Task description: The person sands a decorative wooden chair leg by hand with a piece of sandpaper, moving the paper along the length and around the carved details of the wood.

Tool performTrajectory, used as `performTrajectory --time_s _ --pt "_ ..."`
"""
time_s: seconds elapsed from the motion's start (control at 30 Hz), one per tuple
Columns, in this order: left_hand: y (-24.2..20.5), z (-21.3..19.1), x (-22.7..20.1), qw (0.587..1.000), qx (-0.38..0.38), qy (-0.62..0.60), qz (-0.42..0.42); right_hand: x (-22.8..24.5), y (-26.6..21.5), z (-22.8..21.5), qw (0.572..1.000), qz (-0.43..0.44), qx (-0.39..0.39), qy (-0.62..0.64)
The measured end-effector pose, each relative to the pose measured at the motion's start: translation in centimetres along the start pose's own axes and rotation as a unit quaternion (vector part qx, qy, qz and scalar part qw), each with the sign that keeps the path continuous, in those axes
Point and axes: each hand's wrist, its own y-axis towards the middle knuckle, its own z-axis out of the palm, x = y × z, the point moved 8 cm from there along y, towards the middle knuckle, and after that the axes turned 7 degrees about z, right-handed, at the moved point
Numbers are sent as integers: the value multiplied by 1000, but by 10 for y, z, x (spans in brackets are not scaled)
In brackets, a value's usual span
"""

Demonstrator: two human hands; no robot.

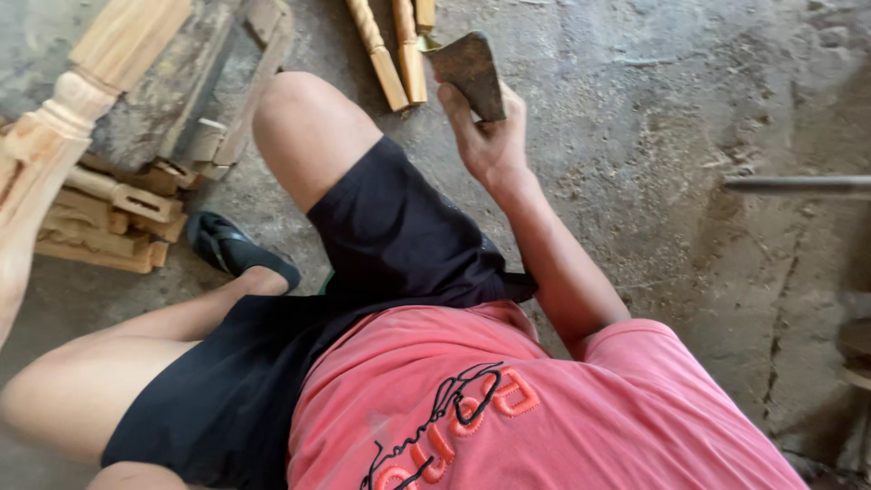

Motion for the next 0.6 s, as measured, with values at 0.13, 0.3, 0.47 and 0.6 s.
performTrajectory --time_s 0.13,0.3,0.47,0.6 --pt "12 -33 2 998 -22 64 11 -23 11 1 998 69 -5 0" --pt "-7 -105 -69 960 -113 245 81 -31 17 21 996 55 12 73" --pt "13 -199 -115 793 -243 533 165 -59 37 53 983 169 41 58" --pt "88 -268 -12 716 -211 665 -11 -24 68 78 993 -64 57 -78"
